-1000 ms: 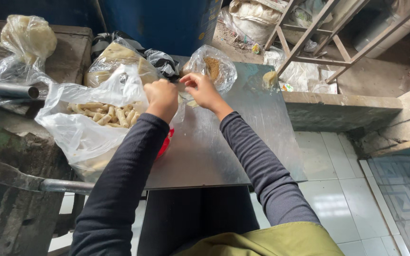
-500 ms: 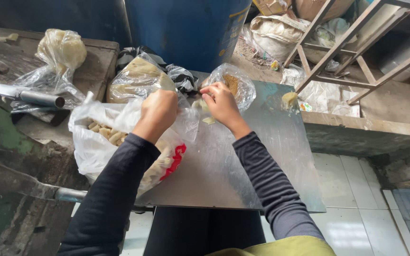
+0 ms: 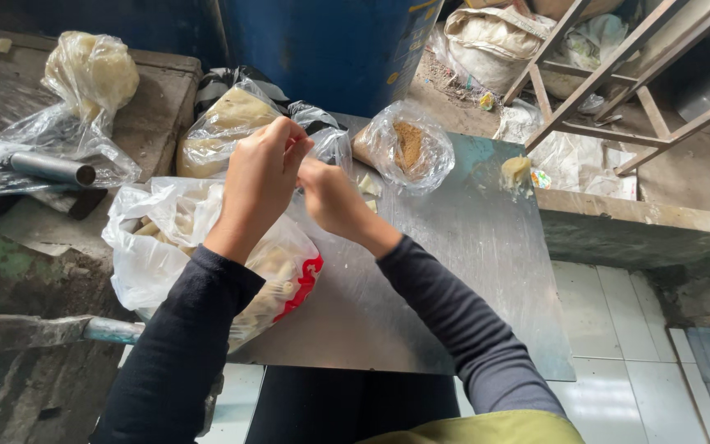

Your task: The person takes pieces of pale dough from a plastic bag, dips or coats them in a brown powder from a plastic-lined container, folds and shapes the dough pieces by hand, and arranges the finished pieces in rows on a metal tray. They occasionally reposition pieces on the tray and reach back into the bag for more dough.

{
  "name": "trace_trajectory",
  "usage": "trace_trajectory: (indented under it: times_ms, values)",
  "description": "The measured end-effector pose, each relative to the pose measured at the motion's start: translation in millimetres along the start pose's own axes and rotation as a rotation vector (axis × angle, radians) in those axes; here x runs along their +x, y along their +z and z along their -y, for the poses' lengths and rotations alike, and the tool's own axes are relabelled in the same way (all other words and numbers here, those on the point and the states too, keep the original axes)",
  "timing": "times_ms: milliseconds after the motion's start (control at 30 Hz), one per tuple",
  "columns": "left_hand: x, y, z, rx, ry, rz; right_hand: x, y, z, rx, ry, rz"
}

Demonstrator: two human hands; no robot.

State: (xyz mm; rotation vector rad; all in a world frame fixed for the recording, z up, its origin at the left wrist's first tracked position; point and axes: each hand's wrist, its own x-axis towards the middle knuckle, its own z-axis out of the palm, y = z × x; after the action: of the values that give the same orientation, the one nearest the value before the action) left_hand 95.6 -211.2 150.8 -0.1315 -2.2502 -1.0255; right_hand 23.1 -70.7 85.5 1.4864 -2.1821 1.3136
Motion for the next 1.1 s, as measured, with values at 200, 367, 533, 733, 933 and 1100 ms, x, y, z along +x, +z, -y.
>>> trace_trajectory:
  times_ms: [200, 367, 533, 733, 933, 1100]
  values:
    - [3.1, -9.9, 1.0, 0.027, -0.003, 0.020, 43.9, 48.9, -59.8, -0.071, 0.237, -0.187]
    - [7.6, -13.2, 7.2, 0.053, -0.033, 0.033, 48.5, 51.9, -70.8, -0.089, 0.324, -0.156]
    - [8.1, -8.8, 8.5, -0.002, -0.041, 0.042, 39.6, 38.2, -74.4, -0.058, 0.180, -0.120]
    - [9.0, -9.4, 7.3, 0.042, -0.037, 0.031, 33.4, 38.4, -68.5, -0.109, 0.183, -0.147]
    - [9.1, -8.6, 8.5, 0.037, -0.054, 0.039, 34.5, 41.3, -57.6, -0.190, 0.126, -0.184]
    - [7.9, -9.0, 7.9, 0.036, -0.049, 0.029, 38.4, 47.9, -48.1, -0.142, 0.382, -0.217]
